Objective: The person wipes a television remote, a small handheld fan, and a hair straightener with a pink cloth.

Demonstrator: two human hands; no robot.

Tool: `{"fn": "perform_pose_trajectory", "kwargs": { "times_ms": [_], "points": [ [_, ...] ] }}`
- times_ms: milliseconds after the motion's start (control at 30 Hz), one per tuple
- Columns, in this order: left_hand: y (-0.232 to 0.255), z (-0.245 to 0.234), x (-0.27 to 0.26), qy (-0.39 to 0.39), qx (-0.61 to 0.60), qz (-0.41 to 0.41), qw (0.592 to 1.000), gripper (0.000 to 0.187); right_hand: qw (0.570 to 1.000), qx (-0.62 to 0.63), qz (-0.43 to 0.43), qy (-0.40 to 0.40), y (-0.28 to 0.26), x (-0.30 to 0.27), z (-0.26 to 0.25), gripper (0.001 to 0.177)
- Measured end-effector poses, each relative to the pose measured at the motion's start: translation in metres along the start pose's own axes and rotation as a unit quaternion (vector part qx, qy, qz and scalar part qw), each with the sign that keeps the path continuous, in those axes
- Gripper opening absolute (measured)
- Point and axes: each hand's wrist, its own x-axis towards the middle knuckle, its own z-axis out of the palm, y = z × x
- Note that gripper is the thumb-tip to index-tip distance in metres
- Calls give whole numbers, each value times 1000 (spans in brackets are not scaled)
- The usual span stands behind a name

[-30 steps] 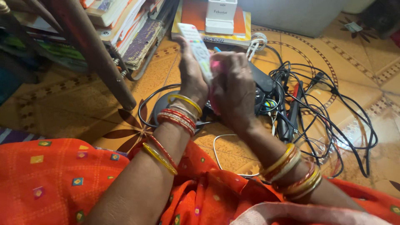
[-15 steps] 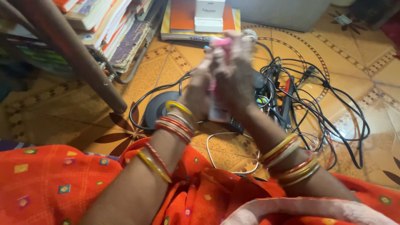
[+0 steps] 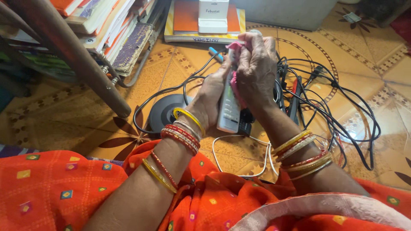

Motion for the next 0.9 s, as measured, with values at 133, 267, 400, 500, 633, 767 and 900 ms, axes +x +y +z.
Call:
{"fn": "perform_pose_trajectory", "kwargs": {
  "times_ms": [133, 267, 400, 500, 633, 767, 900],
  "points": [
    [25, -4, -9, 51, -51, 2, 997, 46, 999, -8, -39, -22, -17, -16, 24, 12],
    [41, -13, -37, 55, 15, 142, 988, 55, 991, 35, -102, -75, -36, -33, 35, 16],
    [29, 6, -25, 35, -69, 51, 996, 51, 997, -20, -58, -46, -12, -17, 25, 16],
    [7, 25, -17, -65, -70, 15, 995, 47, 1000, -22, 4, 8, 18, 1, -1, 9],
    [3, 31, -16, -34, -30, 3, 999, 45, 999, -17, 6, 42, 15, 9, -6, 7],
    [32, 17, -24, -2, -52, 55, 997, 46, 993, 101, 10, -65, -34, -15, 17, 14],
    [35, 27, -42, 73, -43, 43, 995, 50, 983, -84, -153, -58, -38, -16, 19, 12]
  ]
}}
